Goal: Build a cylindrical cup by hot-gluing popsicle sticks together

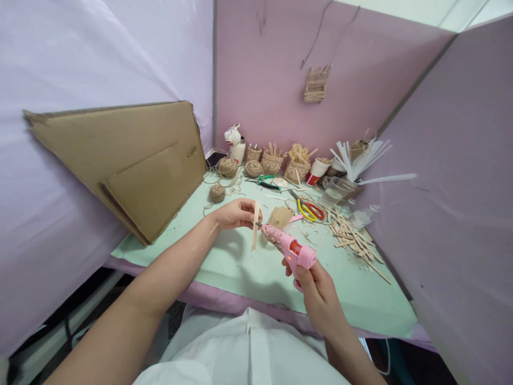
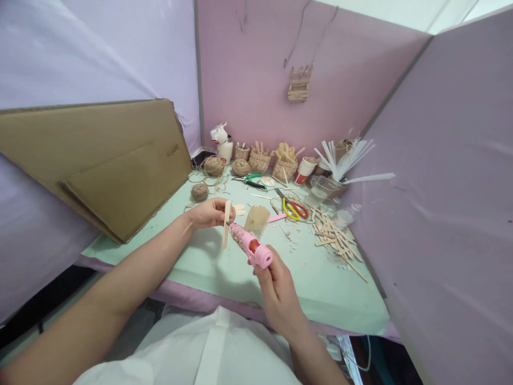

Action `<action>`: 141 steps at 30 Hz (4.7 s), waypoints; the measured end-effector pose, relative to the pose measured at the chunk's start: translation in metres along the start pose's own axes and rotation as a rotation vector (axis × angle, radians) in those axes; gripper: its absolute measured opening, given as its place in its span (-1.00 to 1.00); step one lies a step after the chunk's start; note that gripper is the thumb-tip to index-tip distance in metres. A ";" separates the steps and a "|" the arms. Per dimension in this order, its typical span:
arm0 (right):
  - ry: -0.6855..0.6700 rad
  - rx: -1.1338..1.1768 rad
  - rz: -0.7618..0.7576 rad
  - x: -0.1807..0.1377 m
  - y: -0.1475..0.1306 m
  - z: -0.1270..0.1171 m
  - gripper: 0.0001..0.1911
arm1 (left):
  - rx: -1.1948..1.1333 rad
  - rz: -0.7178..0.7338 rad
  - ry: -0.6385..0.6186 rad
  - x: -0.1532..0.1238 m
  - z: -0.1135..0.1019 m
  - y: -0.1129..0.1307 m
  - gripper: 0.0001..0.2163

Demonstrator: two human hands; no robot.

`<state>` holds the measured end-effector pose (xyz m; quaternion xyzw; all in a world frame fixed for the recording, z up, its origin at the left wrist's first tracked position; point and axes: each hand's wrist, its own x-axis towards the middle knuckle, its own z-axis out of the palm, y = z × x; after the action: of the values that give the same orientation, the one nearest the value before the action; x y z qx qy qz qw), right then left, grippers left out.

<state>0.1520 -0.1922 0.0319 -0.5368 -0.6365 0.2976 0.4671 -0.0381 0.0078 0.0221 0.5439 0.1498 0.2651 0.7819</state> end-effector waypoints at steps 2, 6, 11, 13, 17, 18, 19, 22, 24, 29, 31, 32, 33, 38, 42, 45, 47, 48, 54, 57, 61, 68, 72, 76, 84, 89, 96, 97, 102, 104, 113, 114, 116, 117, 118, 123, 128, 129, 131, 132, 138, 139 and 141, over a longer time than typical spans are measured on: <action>-0.008 0.000 -0.003 0.000 0.000 0.000 -0.65 | -0.013 0.018 0.018 0.000 -0.002 0.000 -0.68; -0.018 0.014 -0.026 -0.001 -0.001 -0.001 -0.67 | -0.031 0.059 0.026 0.001 -0.007 -0.002 -0.67; -0.040 0.009 -0.015 -0.002 0.000 -0.002 -0.69 | -0.038 0.078 0.031 0.001 -0.009 -0.002 -0.68; -0.049 0.006 -0.015 -0.002 0.001 -0.001 -0.69 | -0.037 0.077 0.037 0.000 -0.009 -0.002 -0.68; -0.057 -0.005 -0.011 -0.002 0.001 -0.002 -0.68 | -0.042 0.073 0.046 0.000 -0.009 0.000 -0.67; -0.058 -0.006 -0.009 -0.002 0.000 -0.002 -0.68 | -0.044 0.073 0.050 0.000 -0.009 0.000 -0.66; -0.058 -0.008 -0.007 -0.002 0.000 -0.002 -0.68 | -0.046 0.073 0.057 0.000 -0.009 0.000 -0.66; -0.065 -0.014 -0.015 -0.002 0.000 -0.002 -0.69 | -0.051 0.074 0.084 0.000 -0.009 0.000 -0.65; -0.075 -0.021 -0.022 -0.003 0.000 -0.002 -0.70 | -0.052 0.077 0.097 0.000 -0.009 0.000 -0.65; -0.091 -0.041 -0.022 -0.002 -0.001 -0.004 -0.72 | -0.054 0.080 0.108 0.000 -0.009 0.001 -0.65; -0.097 -0.050 -0.022 -0.002 -0.002 -0.005 -0.71 | -0.055 0.076 0.113 0.000 -0.009 0.001 -0.65; -0.100 -0.056 -0.021 -0.002 -0.002 -0.005 -0.71 | -0.056 0.075 0.116 0.000 -0.009 0.002 -0.65; -0.104 -0.063 -0.018 -0.002 -0.003 -0.006 -0.70 | -0.057 0.073 0.120 0.000 -0.009 0.002 -0.65; -0.130 -0.118 0.019 -0.001 -0.007 -0.008 -0.68 | -0.062 0.084 0.124 0.000 -0.009 0.002 -0.65; -0.168 -0.224 0.029 -0.001 -0.015 -0.019 -0.67 | -0.071 0.108 0.101 0.000 -0.011 0.002 -0.69; -0.210 -0.342 0.062 -0.001 -0.017 -0.038 -0.68 | -0.093 0.131 0.086 0.000 -0.011 0.002 -0.70; -0.212 -0.450 0.115 0.001 -0.011 -0.054 -0.68 | -0.095 0.132 0.072 0.000 -0.011 0.001 -0.71; -0.198 -0.516 0.149 0.002 -0.005 -0.062 -0.67 | -0.090 0.127 0.067 0.001 -0.011 0.001 -0.71; -0.126 -0.998 0.478 0.018 0.050 -0.095 -0.70 | -0.042 0.077 0.039 0.000 -0.009 -0.001 -0.70; -0.178 -1.074 0.545 0.024 0.068 -0.101 -0.79 | 0.006 0.032 0.010 -0.001 -0.003 0.001 -0.69; -0.066 -1.024 0.341 0.026 0.057 -0.095 -0.81 | 0.108 -0.037 -0.049 -0.003 0.009 0.004 -0.69; 0.108 -0.557 -0.133 0.038 -0.007 -0.022 -0.69 | 0.470 -0.073 -0.206 0.000 0.032 -0.006 -0.77; 0.138 -0.627 -0.123 0.048 -0.012 0.005 -0.66 | 0.561 -0.025 -0.194 0.002 0.037 -0.015 -0.78; 0.168 -0.670 -0.101 0.051 -0.004 0.008 -0.71 | 0.714 0.085 -0.153 0.001 0.040 -0.015 -0.83; 0.174 -0.726 -0.074 0.050 0.003 0.010 -0.76 | 0.925 0.162 -0.117 0.000 0.049 -0.013 -0.82; 0.146 -0.651 -0.154 0.047 -0.002 -0.006 -0.76 | 0.760 0.115 -0.092 -0.002 0.038 0.001 -0.76; 0.015 -0.682 -0.324 0.050 0.001 -0.032 -0.74 | 0.694 0.314 0.210 0.002 0.026 0.005 -0.77; -0.007 -0.690 -0.337 0.052 0.002 -0.033 -0.75 | 0.749 0.359 0.235 0.004 0.026 0.002 -0.76; -0.084 -0.731 -0.384 0.061 0.005 -0.037 -0.76 | 1.050 0.475 0.140 0.013 0.024 -0.012 -0.70; -0.125 -0.735 -0.407 0.064 0.006 -0.037 -0.75 | 1.120 0.500 0.091 0.015 0.023 -0.015 -0.68; -0.169 -0.752 -0.404 0.072 0.009 -0.032 -0.73 | 1.081 0.489 0.012 0.016 0.023 -0.013 -0.66; -0.172 -0.754 -0.405 0.073 0.009 -0.032 -0.72 | 1.081 0.487 0.010 0.016 0.023 -0.013 -0.66; -0.175 -0.757 -0.414 0.075 0.011 -0.031 -0.72 | 1.080 0.484 0.006 0.015 0.023 -0.013 -0.65; -0.175 -0.758 -0.419 0.076 0.011 -0.031 -0.72 | 1.078 0.483 0.005 0.015 0.023 -0.013 -0.64; -0.172 -0.758 -0.425 0.076 0.012 -0.030 -0.72 | 1.076 0.482 0.006 0.015 0.023 -0.013 -0.64; -0.174 -0.764 -0.431 0.078 0.014 -0.029 -0.73 | 1.056 0.485 0.009 0.015 0.023 -0.014 -0.64; -0.177 -0.781 -0.434 0.079 0.016 -0.028 -0.73 | 1.073 0.485 0.009 0.016 0.022 -0.015 -0.64; -0.179 -0.784 -0.435 0.080 0.016 -0.028 -0.73 | 1.070 0.485 0.012 0.016 0.022 -0.015 -0.64; -0.182 -0.787 -0.434 0.080 0.017 -0.028 -0.74 | 1.068 0.481 0.013 0.015 0.022 -0.015 -0.64; -0.182 -0.786 -0.433 0.080 0.017 -0.028 -0.74 | 1.074 0.478 0.012 0.015 0.022 -0.015 -0.64; -0.176 -0.804 -0.438 0.081 0.018 -0.027 -0.74 | 1.101 0.482 0.005 0.016 0.021 -0.016 -0.64; -0.174 -0.815 -0.442 0.081 0.018 -0.027 -0.74 | 1.098 0.486 0.004 0.016 0.020 -0.016 -0.64; -0.161 -0.840 -0.455 0.082 0.019 -0.026 -0.74 | 1.109 0.488 0.000 0.016 0.020 -0.017 -0.64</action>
<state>0.1850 -0.1117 0.0479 -0.5014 -0.8369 -0.0544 0.2126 -0.0104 -0.0025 0.0144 0.8891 0.1365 0.3191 0.2984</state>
